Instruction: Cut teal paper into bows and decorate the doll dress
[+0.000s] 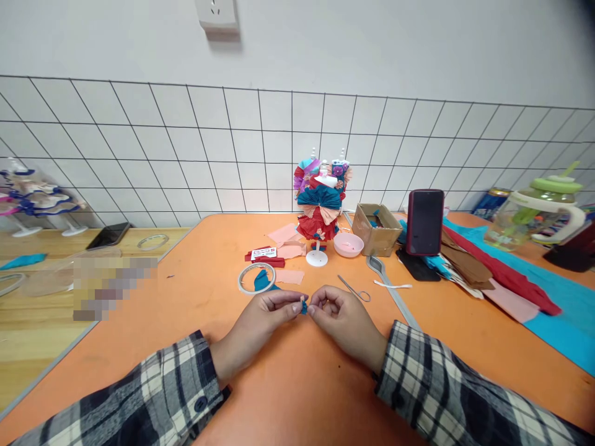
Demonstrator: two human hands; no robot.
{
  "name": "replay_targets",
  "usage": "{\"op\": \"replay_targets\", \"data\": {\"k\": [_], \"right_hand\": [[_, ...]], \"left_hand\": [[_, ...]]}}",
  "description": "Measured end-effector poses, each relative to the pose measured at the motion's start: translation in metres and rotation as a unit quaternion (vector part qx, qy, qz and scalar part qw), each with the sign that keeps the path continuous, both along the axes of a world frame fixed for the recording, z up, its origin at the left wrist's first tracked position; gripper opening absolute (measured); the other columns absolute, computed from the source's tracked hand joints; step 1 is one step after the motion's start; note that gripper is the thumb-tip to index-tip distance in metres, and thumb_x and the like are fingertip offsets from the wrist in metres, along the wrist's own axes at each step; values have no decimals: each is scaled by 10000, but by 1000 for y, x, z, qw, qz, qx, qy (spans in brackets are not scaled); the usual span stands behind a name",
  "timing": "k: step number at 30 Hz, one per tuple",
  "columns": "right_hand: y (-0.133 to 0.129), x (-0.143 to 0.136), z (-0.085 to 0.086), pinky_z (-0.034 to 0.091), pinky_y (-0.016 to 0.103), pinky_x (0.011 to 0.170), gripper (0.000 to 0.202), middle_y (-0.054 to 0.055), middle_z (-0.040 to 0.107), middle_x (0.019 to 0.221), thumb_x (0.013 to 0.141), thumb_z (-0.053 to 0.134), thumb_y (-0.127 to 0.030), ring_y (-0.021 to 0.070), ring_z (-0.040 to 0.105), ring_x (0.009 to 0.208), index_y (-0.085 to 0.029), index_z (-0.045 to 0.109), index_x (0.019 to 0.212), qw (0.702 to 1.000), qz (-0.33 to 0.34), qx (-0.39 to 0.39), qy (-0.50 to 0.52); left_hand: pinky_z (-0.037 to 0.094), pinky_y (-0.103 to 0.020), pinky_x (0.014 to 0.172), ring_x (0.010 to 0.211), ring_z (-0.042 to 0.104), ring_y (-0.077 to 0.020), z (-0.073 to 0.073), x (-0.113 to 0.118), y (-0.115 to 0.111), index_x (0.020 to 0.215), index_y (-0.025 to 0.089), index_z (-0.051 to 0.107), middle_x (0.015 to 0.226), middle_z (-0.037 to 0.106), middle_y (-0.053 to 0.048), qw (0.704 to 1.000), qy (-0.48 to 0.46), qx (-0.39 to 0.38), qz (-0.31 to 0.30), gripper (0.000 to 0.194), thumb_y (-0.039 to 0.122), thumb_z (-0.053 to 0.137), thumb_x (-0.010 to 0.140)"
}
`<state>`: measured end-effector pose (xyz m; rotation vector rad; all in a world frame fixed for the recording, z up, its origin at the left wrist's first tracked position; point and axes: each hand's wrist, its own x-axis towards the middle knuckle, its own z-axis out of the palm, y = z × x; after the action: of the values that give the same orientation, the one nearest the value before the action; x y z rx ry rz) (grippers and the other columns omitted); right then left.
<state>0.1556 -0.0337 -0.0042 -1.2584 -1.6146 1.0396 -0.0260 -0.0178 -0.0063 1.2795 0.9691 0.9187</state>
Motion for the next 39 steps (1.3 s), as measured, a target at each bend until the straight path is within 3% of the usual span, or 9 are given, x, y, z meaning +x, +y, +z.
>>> {"op": "replay_targets", "data": {"k": [5, 13, 18, 25, 30, 35, 39], "right_hand": [[-2, 2, 5, 356, 220, 477, 45, -12, 605, 698, 763, 608, -231, 94, 443, 517, -192, 631, 755, 998, -15, 57, -10], [1, 4, 0, 385, 231, 513, 80, -2, 602, 707, 754, 657, -247, 102, 460, 544, -203, 699, 806, 996, -3, 88, -27], [0, 4, 3, 329, 221, 464, 55, -29, 568, 626, 748, 638, -232, 88, 397, 489, -191, 666, 772, 998, -4, 44, -38], [-5, 2, 8, 313, 219, 461, 50, -36, 536, 593, 727, 633, -215, 80, 379, 478, -186, 670, 744, 998, 6, 47, -41], [-4, 1, 5, 257, 211, 428, 117, -68, 442, 501, 724, 633, -297, 78, 337, 450, -182, 616, 734, 1000, 7, -11, -8], [-2, 1, 5, 246, 213, 432, 135, -67, 432, 520, 729, 610, -310, 77, 336, 456, -176, 600, 744, 1000, 5, -4, 3], [-3, 0, 5, 273, 216, 445, 112, -57, 453, 553, 724, 605, -287, 80, 363, 475, -178, 603, 749, 1000, 9, 8, -5]], "left_hand": [[448, -335, 867, 940, 637, -226, 2, 0, -1, 1104, 188, 695, 991, 729, -73, 1000, 12, -4, -13, 414, 358, 760, 732], [468, -300, 798, 808, 632, -183, 4, 2, -3, 856, 169, 685, 831, 703, -34, 1000, 0, 11, -8, 264, 346, 788, 690], [473, -291, 789, 834, 625, -184, 9, -1, -4, 876, 166, 674, 877, 691, -49, 998, 17, 54, -25, 255, 363, 748, 732], [470, -305, 751, 792, 617, -202, 16, -1, -3, 776, 151, 685, 803, 684, -60, 984, 127, 124, -19, 183, 331, 701, 747], [458, -270, 724, 757, 589, -162, 15, 0, -4, 786, 149, 662, 780, 653, -30, 991, 80, 108, -28, 187, 336, 676, 784], [477, -290, 786, 854, 617, -178, 13, 1, -5, 965, 159, 647, 905, 675, -47, 994, 43, 87, -56, 257, 336, 686, 782], [482, -281, 761, 789, 615, -164, 14, 1, -4, 832, 147, 661, 822, 670, -36, 990, 75, 109, -45, 190, 318, 699, 759]]}}
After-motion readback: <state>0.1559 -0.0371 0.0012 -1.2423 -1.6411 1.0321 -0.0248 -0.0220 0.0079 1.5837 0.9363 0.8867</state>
